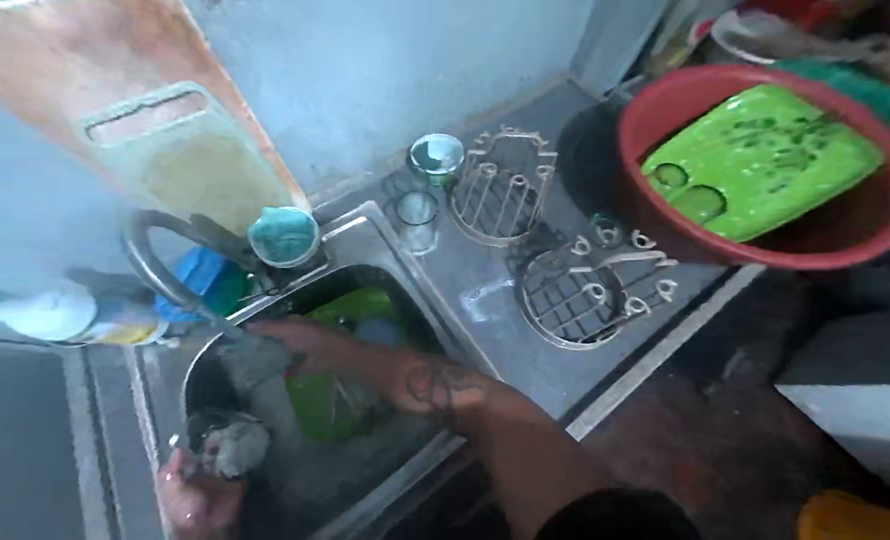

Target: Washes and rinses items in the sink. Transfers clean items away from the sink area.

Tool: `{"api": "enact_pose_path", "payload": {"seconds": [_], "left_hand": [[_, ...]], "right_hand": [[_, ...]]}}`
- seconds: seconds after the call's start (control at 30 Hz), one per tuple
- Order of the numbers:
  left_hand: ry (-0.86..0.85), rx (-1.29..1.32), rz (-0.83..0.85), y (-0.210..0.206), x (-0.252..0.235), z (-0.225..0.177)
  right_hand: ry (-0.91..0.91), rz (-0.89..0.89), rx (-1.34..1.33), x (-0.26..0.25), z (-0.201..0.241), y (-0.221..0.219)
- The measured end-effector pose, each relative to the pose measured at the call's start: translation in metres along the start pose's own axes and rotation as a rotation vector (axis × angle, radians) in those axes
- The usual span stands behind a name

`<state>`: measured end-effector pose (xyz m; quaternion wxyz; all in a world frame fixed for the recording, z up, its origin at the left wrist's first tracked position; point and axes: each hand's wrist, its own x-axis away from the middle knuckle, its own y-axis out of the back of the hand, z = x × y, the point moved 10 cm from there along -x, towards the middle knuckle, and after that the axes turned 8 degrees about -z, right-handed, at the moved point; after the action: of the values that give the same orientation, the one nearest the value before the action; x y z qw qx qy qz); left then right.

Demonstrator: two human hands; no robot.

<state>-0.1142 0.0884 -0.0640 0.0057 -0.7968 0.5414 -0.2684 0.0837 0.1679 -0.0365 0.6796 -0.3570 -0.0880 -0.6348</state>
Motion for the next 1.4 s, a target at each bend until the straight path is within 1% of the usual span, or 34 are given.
{"api": "enact_pose_path", "payload": {"seconds": [0.03, 0.1, 0.17, 0.23, 0.27, 0.33, 0.37, 0.4, 0.43, 0.47, 0.53, 0.6, 0.63, 0.7, 0.8, 0.87, 0.93, 1.03, 1.13, 1.2, 1.27, 1.33, 1.37, 1.4], "left_hand": [[0.008, 0.013, 0.040, -0.010, -0.008, 0.014], [0.081, 0.028, 0.096, -0.040, -0.013, 0.040], [0.196, -0.002, 0.049, -0.064, -0.014, 0.063], [0.251, -0.021, 0.060, -0.087, -0.022, 0.077], [0.251, -0.033, 0.093, -0.101, -0.025, 0.078], [0.279, 0.001, 0.251, -0.137, -0.024, 0.073], [0.309, 0.038, 0.353, -0.153, -0.024, 0.071], [0.332, 0.026, 0.382, -0.162, -0.024, 0.069], [0.361, 0.008, 0.386, -0.166, -0.025, 0.068], [0.411, -0.011, 0.387, -0.167, -0.025, 0.068], [0.505, -0.015, 0.434, -0.166, -0.025, 0.071], [0.529, -0.031, 0.433, -0.163, -0.025, 0.068], [0.523, -0.046, 0.434, -0.161, -0.024, 0.067], [0.481, -0.070, 0.433, -0.160, -0.023, 0.064], [0.443, -0.078, 0.406, -0.161, -0.018, 0.060], [0.418, -0.067, 0.447, -0.163, -0.014, 0.057], [0.417, -0.035, 0.451, -0.159, -0.012, 0.057], [0.476, 0.039, 0.391, -0.144, -0.007, 0.056], [0.489, 0.001, 0.294, -0.119, -0.004, 0.055], [0.480, -0.051, 0.289, -0.109, -0.004, 0.056], [0.466, -0.115, 0.279, -0.105, -0.004, 0.058], [0.468, -0.120, 0.273, -0.106, -0.006, 0.060], [0.472, -0.118, 0.266, -0.108, -0.007, 0.062], [0.480, -0.110, 0.244, -0.110, -0.008, 0.065]], "right_hand": [[0.080, -0.033, 0.109, 0.005, 0.013, -0.002], [0.339, -0.060, 0.361, 0.009, 0.039, -0.009], [0.568, -0.070, 0.743, 0.032, 0.067, -0.017], [0.694, -0.091, 1.086, 0.074, 0.089, -0.017], [0.735, -0.117, 1.196, 0.095, 0.099, -0.013], [0.816, -0.226, 1.297, 0.137, 0.123, 0.014], [0.848, -0.325, 1.332, 0.156, 0.138, 0.036], [0.879, -0.463, 1.373, 0.175, 0.154, 0.064], [0.873, -0.612, 1.412, 0.197, 0.170, 0.096], [0.762, -0.752, 1.474, 0.220, 0.186, 0.132], [0.484, -1.005, 1.530, 0.269, 0.210, 0.205], [0.296, -1.230, 1.528, 0.314, 0.218, 0.274], [0.238, -1.324, 1.514, 0.331, 0.216, 0.303], [0.132, -1.426, 1.469, 0.351, 0.204, 0.350], [0.044, -1.452, 1.383, 0.350, 0.185, 0.401], [0.026, -1.451, 1.299, 0.348, 0.178, 0.418], [0.004, -1.423, 1.216, 0.349, 0.173, 0.430], [-0.027, -1.388, 1.136, 0.356, 0.163, 0.446], [-0.041, -1.394, 1.067, 0.362, 0.148, 0.462], [-0.045, -1.359, 1.084, 0.348, 0.140, 0.472], [-0.076, -1.275, 1.167, 0.327, 0.133, 0.477], [-0.100, -1.221, 1.229, 0.315, 0.133, 0.462], [-0.063, -1.261, 1.247, 0.315, 0.143, 0.444], [0.035, -1.312, 1.250, 0.313, 0.158, 0.415]]}}
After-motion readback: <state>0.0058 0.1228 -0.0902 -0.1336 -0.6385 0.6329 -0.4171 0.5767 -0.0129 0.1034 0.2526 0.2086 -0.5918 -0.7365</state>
